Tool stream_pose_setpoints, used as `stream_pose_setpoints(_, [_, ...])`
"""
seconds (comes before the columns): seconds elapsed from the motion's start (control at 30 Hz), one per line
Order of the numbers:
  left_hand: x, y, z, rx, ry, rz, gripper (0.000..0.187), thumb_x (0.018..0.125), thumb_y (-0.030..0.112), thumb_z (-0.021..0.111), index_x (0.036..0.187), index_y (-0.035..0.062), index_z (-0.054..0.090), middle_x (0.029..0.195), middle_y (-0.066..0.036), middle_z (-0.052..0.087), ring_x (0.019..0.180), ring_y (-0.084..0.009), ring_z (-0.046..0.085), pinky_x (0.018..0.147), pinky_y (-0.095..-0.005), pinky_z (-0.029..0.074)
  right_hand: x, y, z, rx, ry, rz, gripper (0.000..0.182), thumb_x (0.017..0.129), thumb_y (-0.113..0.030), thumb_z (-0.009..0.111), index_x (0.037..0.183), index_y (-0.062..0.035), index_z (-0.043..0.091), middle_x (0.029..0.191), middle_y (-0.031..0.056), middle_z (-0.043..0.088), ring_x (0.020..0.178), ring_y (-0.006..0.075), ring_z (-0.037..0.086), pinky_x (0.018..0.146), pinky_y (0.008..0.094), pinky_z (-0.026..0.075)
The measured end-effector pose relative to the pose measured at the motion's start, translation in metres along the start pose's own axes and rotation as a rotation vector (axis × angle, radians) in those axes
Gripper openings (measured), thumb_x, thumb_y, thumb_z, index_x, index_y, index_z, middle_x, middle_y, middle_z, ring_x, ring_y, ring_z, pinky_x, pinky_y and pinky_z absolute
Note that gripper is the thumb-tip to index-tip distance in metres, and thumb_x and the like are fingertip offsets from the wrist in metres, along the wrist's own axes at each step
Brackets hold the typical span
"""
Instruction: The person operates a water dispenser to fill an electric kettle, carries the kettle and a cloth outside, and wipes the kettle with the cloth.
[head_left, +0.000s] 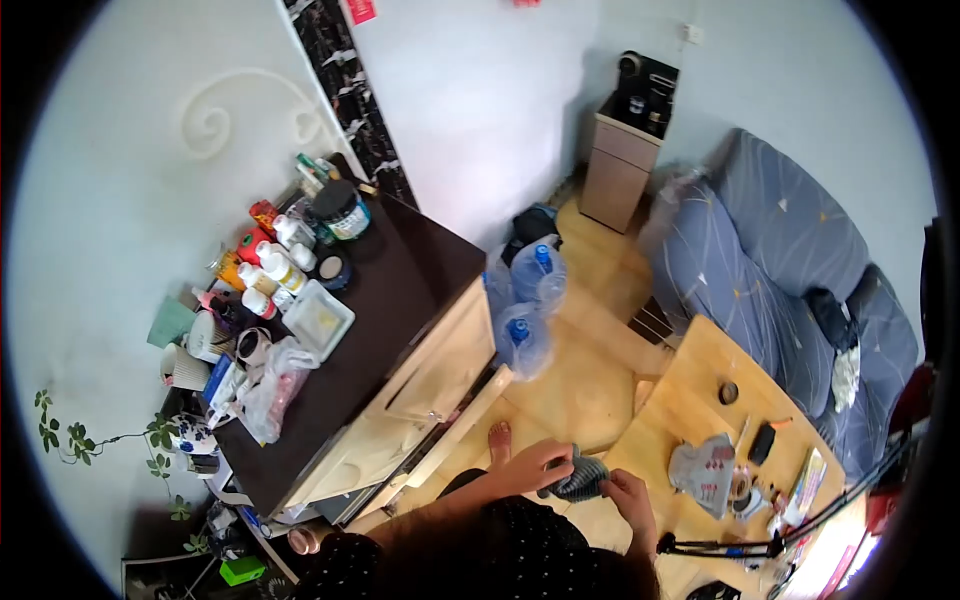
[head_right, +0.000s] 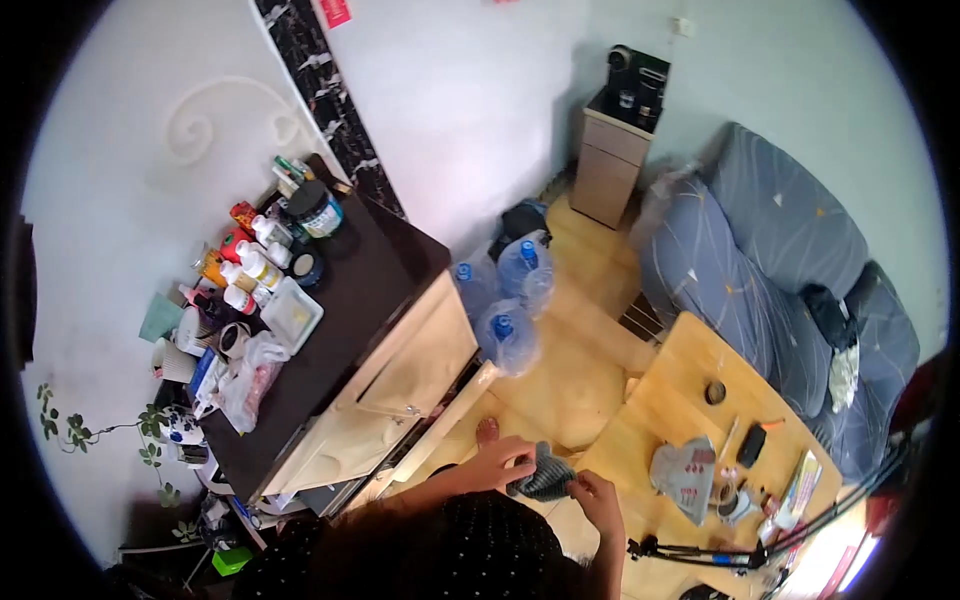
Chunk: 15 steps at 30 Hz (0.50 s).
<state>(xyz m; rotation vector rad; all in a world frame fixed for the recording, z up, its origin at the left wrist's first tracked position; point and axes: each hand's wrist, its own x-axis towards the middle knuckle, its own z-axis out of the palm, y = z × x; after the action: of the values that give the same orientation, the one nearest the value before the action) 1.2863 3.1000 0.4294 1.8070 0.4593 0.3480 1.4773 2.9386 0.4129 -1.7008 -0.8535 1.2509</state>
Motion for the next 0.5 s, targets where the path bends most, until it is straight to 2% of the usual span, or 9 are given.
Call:
stream_pose_setpoints(0.03, [0.009,-0.008,-0.015,0.03,0.036,0.034,0.018,0.085,0.021,0.058,0.083,0.0051,0.051,0.077,-0.01,0.051,0.077,-0.0265,0.05,0.069,-0.0365,0.039,0.021,-0.008,0.004,-0.014,-0.036,0.021,0.015,0.083,-0.012,0.061,0.08,0.0019,0.058,0.065,0.0007,0.056,0.064,0.0075,0.049,0.058,0.0236,0.041])
stream_pose_setpoints(0.13, [0.028,-0.016,-0.063,0.09,0.144,0.033,0.018,0.085,0.022,0.058,0.083,0.0052,0.052,0.079,-0.011,0.053,0.079,-0.0282,0.051,0.071,-0.0373,0.039,0.083,-0.043,0.022,0.045,-0.093,-0.04,0.013,0.084,-0.01,0.06,0.08,0.002,0.057,0.065,0.0003,0.055,0.063,0.0067,0.049,0.057,0.0224,0.04])
stream_pose_setpoints(0.27, [0.042,-0.022,-0.105,0.101,0.202,-0.068,0.021,0.084,0.024,0.059,0.082,0.0047,0.051,0.078,-0.012,0.054,0.078,-0.0293,0.053,0.068,-0.0374,0.04,0.142,-0.075,0.026,0.009,-0.105,-0.066,0.011,0.084,-0.008,0.06,0.08,0.0019,0.057,0.066,-0.0004,0.053,0.063,0.0058,0.048,0.057,0.0214,0.039])
stream_pose_setpoints(0.4, [0.062,-0.03,-0.128,0.034,0.03,-0.355,0.025,0.087,0.028,0.056,0.082,0.0046,0.051,0.072,-0.011,0.054,0.066,-0.026,0.054,0.061,-0.0368,0.04,0.181,-0.083,0.015,0.054,-0.113,-0.047,0.011,0.085,-0.008,0.059,0.08,0.0015,0.057,0.069,-0.002,0.052,0.066,0.0055,0.047,0.059,0.0213,0.037])
stream_pose_setpoints(0.43, [0.068,-0.046,-0.121,-0.005,0.109,-0.26,0.026,0.087,0.03,0.055,0.084,0.0046,0.051,0.072,-0.012,0.055,0.066,-0.0266,0.055,0.061,-0.0371,0.04,0.19,-0.085,0.011,0.027,-0.116,-0.018,0.011,0.085,-0.008,0.058,0.08,0.0014,0.056,0.07,-0.0017,0.053,0.068,0.0056,0.047,0.061,0.0209,0.037])
stream_pose_setpoints(0.5, [0.089,-0.036,-0.131,0.025,0.075,-0.202,0.027,0.087,0.031,0.056,0.085,0.0047,0.051,0.072,-0.012,0.055,0.066,-0.0261,0.056,0.061,-0.0367,0.041,0.212,-0.087,0.008,0.067,-0.131,-0.022,0.012,0.086,-0.009,0.058,0.08,0.0012,0.056,0.07,-0.002,0.052,0.067,0.0056,0.047,0.061,0.0208,0.037])
